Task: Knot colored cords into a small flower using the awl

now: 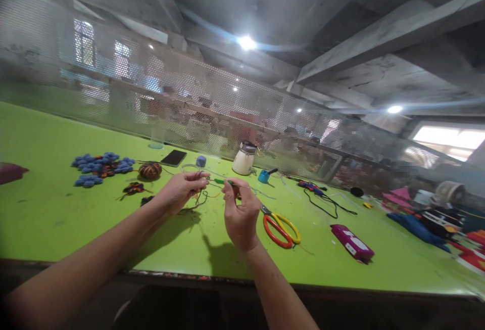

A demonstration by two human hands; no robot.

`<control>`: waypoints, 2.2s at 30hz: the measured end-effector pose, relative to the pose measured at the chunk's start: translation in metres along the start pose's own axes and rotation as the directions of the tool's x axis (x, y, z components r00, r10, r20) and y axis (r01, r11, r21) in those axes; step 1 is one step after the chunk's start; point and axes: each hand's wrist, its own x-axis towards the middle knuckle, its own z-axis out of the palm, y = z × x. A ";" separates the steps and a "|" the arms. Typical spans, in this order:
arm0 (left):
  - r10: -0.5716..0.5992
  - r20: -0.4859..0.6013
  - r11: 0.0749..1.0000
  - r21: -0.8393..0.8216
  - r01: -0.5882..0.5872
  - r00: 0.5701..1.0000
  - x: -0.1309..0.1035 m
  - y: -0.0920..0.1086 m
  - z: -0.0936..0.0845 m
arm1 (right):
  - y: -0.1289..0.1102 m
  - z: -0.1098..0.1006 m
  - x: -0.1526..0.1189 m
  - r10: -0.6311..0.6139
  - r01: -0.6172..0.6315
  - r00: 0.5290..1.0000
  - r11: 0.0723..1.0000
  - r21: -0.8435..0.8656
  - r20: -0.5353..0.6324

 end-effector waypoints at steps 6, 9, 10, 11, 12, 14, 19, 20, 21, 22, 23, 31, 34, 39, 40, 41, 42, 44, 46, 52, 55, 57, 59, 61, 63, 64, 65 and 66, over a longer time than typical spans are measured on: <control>-0.003 -0.004 1.000 0.017 0.003 1.000 -0.001 0.000 0.000 | 0.000 -0.002 0.000 -0.023 0.022 1.000 0.998 -0.056 -0.012; -0.007 0.001 1.000 0.019 0.007 1.000 -0.002 0.000 0.001 | 0.002 -0.001 0.001 -0.027 0.026 1.000 0.999 -0.047 -0.005; -0.008 0.004 1.000 0.020 0.008 1.000 -0.002 0.000 0.001 | 0.003 0.000 0.001 -0.025 0.025 1.000 0.999 -0.039 -0.004; -0.010 0.007 1.000 0.021 0.009 1.000 -0.002 0.000 0.001 | 0.003 0.000 0.001 -0.024 0.023 1.000 0.999 -0.031 -0.006; -0.011 0.011 1.000 0.022 0.011 1.000 -0.002 0.000 0.000 | 0.004 0.001 0.001 -0.021 0.021 1.000 1.000 -0.023 -0.010; -0.014 0.023 1.000 0.023 0.014 1.000 -0.002 -0.001 0.000 | 0.005 0.003 0.000 -0.010 0.010 1.000 1.000 -0.004 -0.020; -0.059 0.088 0.997 -0.040 0.063 0.994 0.000 -0.001 -0.001 | 0.005 0.005 -0.005 0.075 -0.072 0.997 0.995 0.075 -0.028; -0.068 0.100 0.996 -0.053 0.073 0.993 0.000 0.000 -0.001 | 0.005 0.004 -0.007 0.097 -0.094 0.995 0.990 0.103 -0.018; -0.074 0.110 0.995 -0.061 0.081 0.991 0.000 0.001 -0.002 | 0.005 0.004 -0.010 0.118 -0.116 0.993 0.984 0.134 -0.005; -0.080 0.117 0.994 -0.066 0.088 0.990 0.000 0.002 -0.002 | 0.006 0.003 -0.013 0.138 -0.138 0.990 0.977 0.164 0.010; -0.084 0.124 0.993 -0.072 0.094 0.989 0.000 0.003 -0.002 | 0.006 0.001 -0.015 0.158 -0.160 0.987 0.969 0.187 0.026; -0.039 0.143 0.998 -0.049 0.046 0.989 0.000 0.006 -0.005 | 0.013 -0.033 -0.014 0.169 -0.201 0.950 0.975 0.097 0.262; -0.030 0.126 0.999 0.020 0.028 0.992 0.003 0.003 -0.006 | 0.008 -0.049 -0.002 0.049 0.012 0.858 0.993 -0.115 0.511; -0.003 0.121 0.993 0.121 -0.011 0.993 0.003 -0.006 -0.002 | -0.002 -0.036 0.002 0.143 0.158 0.744 0.911 -0.380 0.652; 0.005 0.121 0.991 0.131 -0.021 0.993 0.002 -0.007 -0.002 | -0.001 -0.027 0.001 0.164 0.132 0.749 0.913 -0.386 0.642; 0.014 0.119 0.990 0.139 -0.031 0.993 0.002 -0.007 -0.001 | 0.000 -0.018 0.000 0.191 0.076 0.753 0.926 -0.371 0.630; 0.023 0.116 0.989 0.145 -0.040 0.993 0.002 -0.006 -0.001 | 0.003 -0.010 -0.001 0.224 -0.008 0.760 0.942 -0.336 0.610; 0.041 0.110 0.986 0.154 -0.057 0.993 0.002 -0.004 -0.003 | 0.009 0.005 -0.002 0.307 -0.215 0.771 0.950 -0.226 0.558; 0.064 0.111 0.987 0.142 -0.079 0.992 0.002 0.000 -0.006 | 0.015 0.015 0.000 0.342 -0.335 0.792 0.936 -0.108 0.506; 0.151 0.116 0.976 0.140 -0.167 0.982 0.001 0.008 -0.008 | 0.028 0.025 0.001 0.267 -0.337 0.873 0.935 0.108 0.409; 0.193 0.072 0.949 0.241 -0.205 0.979 -0.001 0.011 -0.006 | 0.036 0.027 -0.001 0.266 -0.340 0.880 0.931 0.132 0.393; 0.208 0.072 0.936 0.276 -0.220 0.975 -0.003 0.013 -0.004 | 0.040 0.027 -0.001 0.263 -0.334 0.884 0.934 0.128 0.386; 0.207 0.071 0.936 0.276 -0.219 0.976 -0.004 0.013 -0.003 | 0.042 0.025 0.000 0.244 -0.304 0.890 0.947 0.101 0.385; 0.183 0.054 0.951 0.241 -0.191 0.982 -0.004 0.013 -0.002 | 0.040 0.022 0.003 0.199 -0.240 0.901 0.969 0.061 0.387; 0.124 0.044 0.979 0.160 -0.130 0.991 -0.003 0.011 -0.003 | 0.037 0.020 0.007 0.113 -0.136 0.909 0.990 0.031 0.401; 0.083 0.049 0.990 0.107 -0.088 0.995 -0.001 0.010 -0.004 | 0.035 0.018 0.009 0.062 -0.080 0.907 0.996 0.027 0.417; 0.036 0.061 0.998 0.056 -0.039 0.997 0.000 0.008 -0.006 | 0.034 0.018 0.011 0.014 -0.030 0.899 0.999 0.029 0.438; -0.012 0.074 1.000 0.014 0.011 0.997 0.001 0.007 -0.007 | 0.033 0.017 0.012 -0.022 0.006 0.888 0.999 0.037 0.458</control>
